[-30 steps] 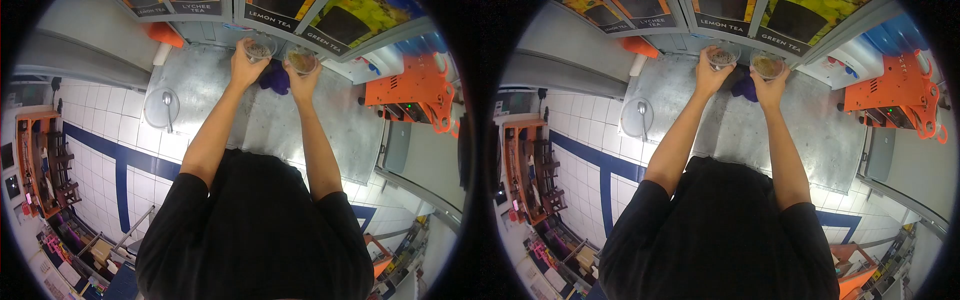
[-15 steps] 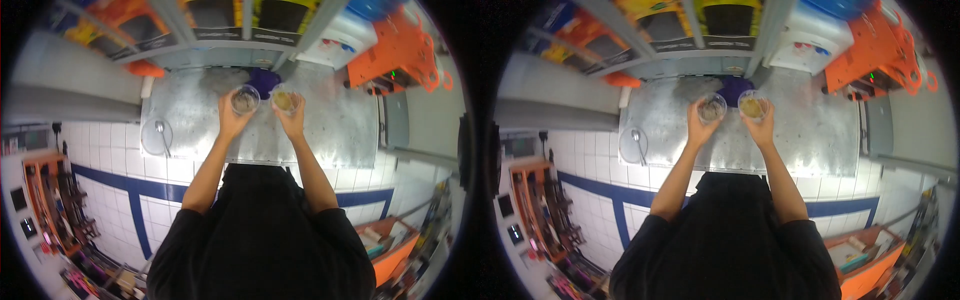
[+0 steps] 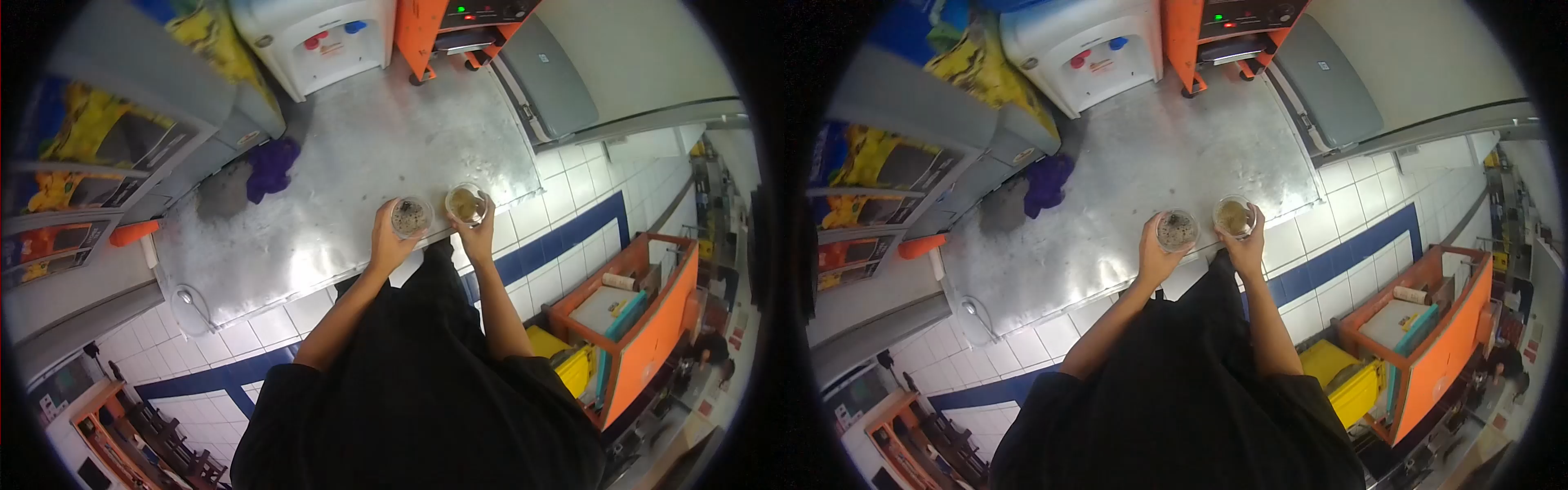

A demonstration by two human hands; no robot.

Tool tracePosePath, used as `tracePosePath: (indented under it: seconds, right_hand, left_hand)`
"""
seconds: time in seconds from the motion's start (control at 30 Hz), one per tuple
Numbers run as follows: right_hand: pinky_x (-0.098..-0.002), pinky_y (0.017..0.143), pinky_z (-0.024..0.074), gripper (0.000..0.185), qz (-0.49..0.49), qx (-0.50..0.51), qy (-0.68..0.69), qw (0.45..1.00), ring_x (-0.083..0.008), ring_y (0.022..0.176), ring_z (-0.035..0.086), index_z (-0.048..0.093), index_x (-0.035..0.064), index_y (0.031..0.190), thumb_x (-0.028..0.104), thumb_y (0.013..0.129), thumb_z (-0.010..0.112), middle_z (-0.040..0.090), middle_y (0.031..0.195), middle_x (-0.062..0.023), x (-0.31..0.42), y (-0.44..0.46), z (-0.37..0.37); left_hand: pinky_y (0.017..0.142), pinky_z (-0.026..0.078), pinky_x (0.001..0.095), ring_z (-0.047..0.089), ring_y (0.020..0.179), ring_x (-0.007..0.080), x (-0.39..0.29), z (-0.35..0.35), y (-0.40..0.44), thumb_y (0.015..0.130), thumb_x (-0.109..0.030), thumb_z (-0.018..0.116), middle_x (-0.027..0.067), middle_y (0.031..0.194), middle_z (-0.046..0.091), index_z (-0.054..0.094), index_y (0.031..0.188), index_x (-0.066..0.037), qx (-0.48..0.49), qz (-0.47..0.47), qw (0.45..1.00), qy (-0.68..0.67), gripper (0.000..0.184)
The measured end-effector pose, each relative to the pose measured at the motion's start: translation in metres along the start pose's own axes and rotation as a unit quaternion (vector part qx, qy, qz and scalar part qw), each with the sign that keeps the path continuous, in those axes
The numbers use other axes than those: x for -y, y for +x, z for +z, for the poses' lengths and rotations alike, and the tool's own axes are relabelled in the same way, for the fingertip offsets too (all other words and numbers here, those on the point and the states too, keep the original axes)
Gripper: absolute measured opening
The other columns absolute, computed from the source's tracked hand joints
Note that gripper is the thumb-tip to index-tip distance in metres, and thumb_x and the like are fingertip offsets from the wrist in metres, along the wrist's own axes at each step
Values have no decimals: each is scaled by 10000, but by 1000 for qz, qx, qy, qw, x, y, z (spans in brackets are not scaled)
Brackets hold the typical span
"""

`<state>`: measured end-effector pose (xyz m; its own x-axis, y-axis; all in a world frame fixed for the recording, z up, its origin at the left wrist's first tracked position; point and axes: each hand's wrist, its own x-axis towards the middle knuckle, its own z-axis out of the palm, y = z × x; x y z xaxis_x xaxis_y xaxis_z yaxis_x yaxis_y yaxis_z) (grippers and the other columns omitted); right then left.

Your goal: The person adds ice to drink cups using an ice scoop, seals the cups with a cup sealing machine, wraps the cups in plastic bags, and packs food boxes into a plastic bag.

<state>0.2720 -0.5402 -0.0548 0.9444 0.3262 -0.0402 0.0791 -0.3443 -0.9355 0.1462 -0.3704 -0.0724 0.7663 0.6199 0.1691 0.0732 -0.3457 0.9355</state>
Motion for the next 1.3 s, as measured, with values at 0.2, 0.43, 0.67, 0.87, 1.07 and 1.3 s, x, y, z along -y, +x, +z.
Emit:
tracePosePath:
  seconds: [0.2,0.43,0.67,0.87,1.07,1.3]
  right_hand:
    - [-400,1010,485,958,-18,72,64,995,-304,1236,530,316,-36,1452,160,717,899,505,1334,-212,-39,89,-64]
    - [-457,892,523,703,-27,174,-77,981,-364,1100,629,398,55,1461,-13,789,595,630,1187,-246,-80,175,-144]
    - [-614,1079,316,658,-230,-54,-511,826,-391,1343,446,426,170,1469,354,892,683,471,1450,-201,-65,347,-162]
    - [-560,1036,440,684,-275,18,-631,726,-387,1347,470,408,227,1502,384,897,685,470,1474,-193,-47,373,-171]
    - [-420,800,562,473,-207,-48,-592,778,-276,1006,703,578,214,1351,402,926,667,702,1203,-79,74,397,-270]
    - [-422,812,547,357,-183,-234,-492,818,-318,977,701,639,148,1252,381,990,569,736,1061,-104,112,507,-406]
  left_hand:
    - [1051,459,400,564,1249,306,-14,107,20,689,-198,928,210,1344,558,445,1390,25,-114,-70,991,-28,880]
    - [1059,441,408,527,1291,346,-41,112,12,696,-294,930,270,1372,520,345,1458,57,-94,-134,973,162,1023]
    - [667,485,272,594,849,163,-64,49,-88,920,-187,732,114,1079,602,525,1317,22,-249,-286,904,197,494]
    - [558,469,259,574,637,122,-113,55,-54,897,-132,749,83,827,653,649,1073,12,-203,-204,943,169,248]
    - [842,556,356,707,971,263,-141,100,11,923,-254,732,179,1070,710,624,1191,33,118,-321,939,15,407]
    - [997,493,427,624,1174,373,-80,178,32,866,-399,772,261,1277,611,488,1355,53,164,-323,932,-26,723]
